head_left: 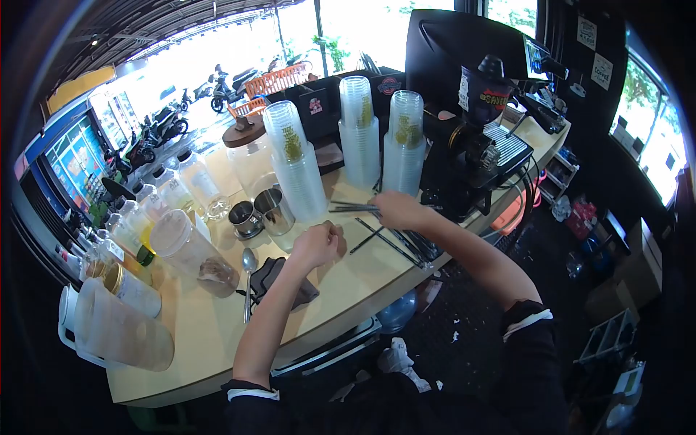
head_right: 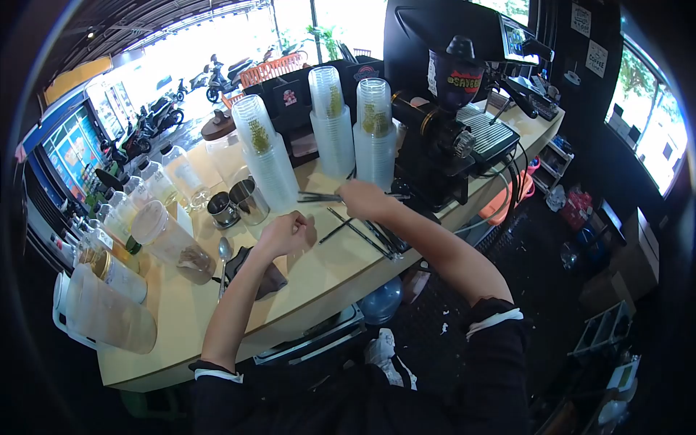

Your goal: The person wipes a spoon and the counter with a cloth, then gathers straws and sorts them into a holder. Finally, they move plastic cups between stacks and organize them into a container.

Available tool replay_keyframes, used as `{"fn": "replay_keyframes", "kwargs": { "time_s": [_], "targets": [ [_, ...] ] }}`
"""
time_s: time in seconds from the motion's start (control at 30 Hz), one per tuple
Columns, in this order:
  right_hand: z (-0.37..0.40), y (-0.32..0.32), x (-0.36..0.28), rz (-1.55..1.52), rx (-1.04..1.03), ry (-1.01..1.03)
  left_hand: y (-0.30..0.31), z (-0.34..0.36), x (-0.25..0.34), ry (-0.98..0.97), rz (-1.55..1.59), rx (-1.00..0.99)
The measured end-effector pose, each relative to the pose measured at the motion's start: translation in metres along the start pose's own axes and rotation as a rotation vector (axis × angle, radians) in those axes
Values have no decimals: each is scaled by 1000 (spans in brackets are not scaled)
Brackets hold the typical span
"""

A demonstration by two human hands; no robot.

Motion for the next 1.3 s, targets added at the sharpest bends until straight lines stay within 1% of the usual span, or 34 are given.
{"fn": "replay_keyframes", "kwargs": {
  "time_s": [0.03,0.1,0.17,0.23,0.27,0.33,0.37,0.43,0.47,0.53,0.57,0.63,0.67,0.73,0.77,0.83,0.87,0.93,1.03,1.17,1.23,1.3],
  "targets": [
    [2,-16,8,1,-1,-5,0,1,1,-19,16,0],
    [-1,-43,16,159,-19,34,5,6,6,-38,33,4],
    [-5,-55,23,158,-55,13,7,13,9,-22,110,-70],
    [-7,-37,17,-5,122,47,13,15,5,-41,142,-33],
    [-10,-34,17,-6,123,45,18,16,4,-59,178,3],
    [-14,9,6,-41,270,15,28,21,9,-52,174,21],
    [-17,21,2,-42,269,12,34,23,11,-43,171,42],
    [-19,51,-9,77,383,47,35,27,13,-66,182,51],
    [-21,56,-12,74,381,50,37,30,15,-91,192,65],
    [-21,59,4,-67,369,-101,35,36,16,-95,198,52],
    [-22,51,8,-67,368,-99,32,39,17,-104,203,38],
    [-23,13,38,-106,162,-278,25,40,13,-102,201,26],
    [-18,9,41,-106,164,-276,22,41,13,-104,199,13],
    [1,-10,36,-6,-17,-290,21,44,15,-104,189,-11],
    [9,-12,33,-2,-15,-283,19,45,15,-101,181,-36],
    [20,-18,22,207,-56,-209,18,45,19,-119,187,-29],
    [22,-24,20,208,-54,-206,16,45,23,-140,191,-34],
    [27,-36,39,199,-38,-386,8,41,25,-147,189,-50],
    [24,-49,53,166,-50,-447,2,38,31,-166,204,-77],
    [26,-57,60,96,-111,-446,-7,37,31,-176,212,-107],
    [22,-52,48,138,-56,-332,-8,38,32,-169,205,-114],
    [17,-59,50,76,-43,-338,-9,38,32,-162,198,-122]
  ]
}}
Point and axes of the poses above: each hand's wrist, its own z-axis away from the middle knuckle, its own y-axis out of the back of the hand, x = y × z, the point moved 10 cm from there along -z, towards the middle knuckle, and after that the axes turned 4 degrees about y, right-handed, at the moved point
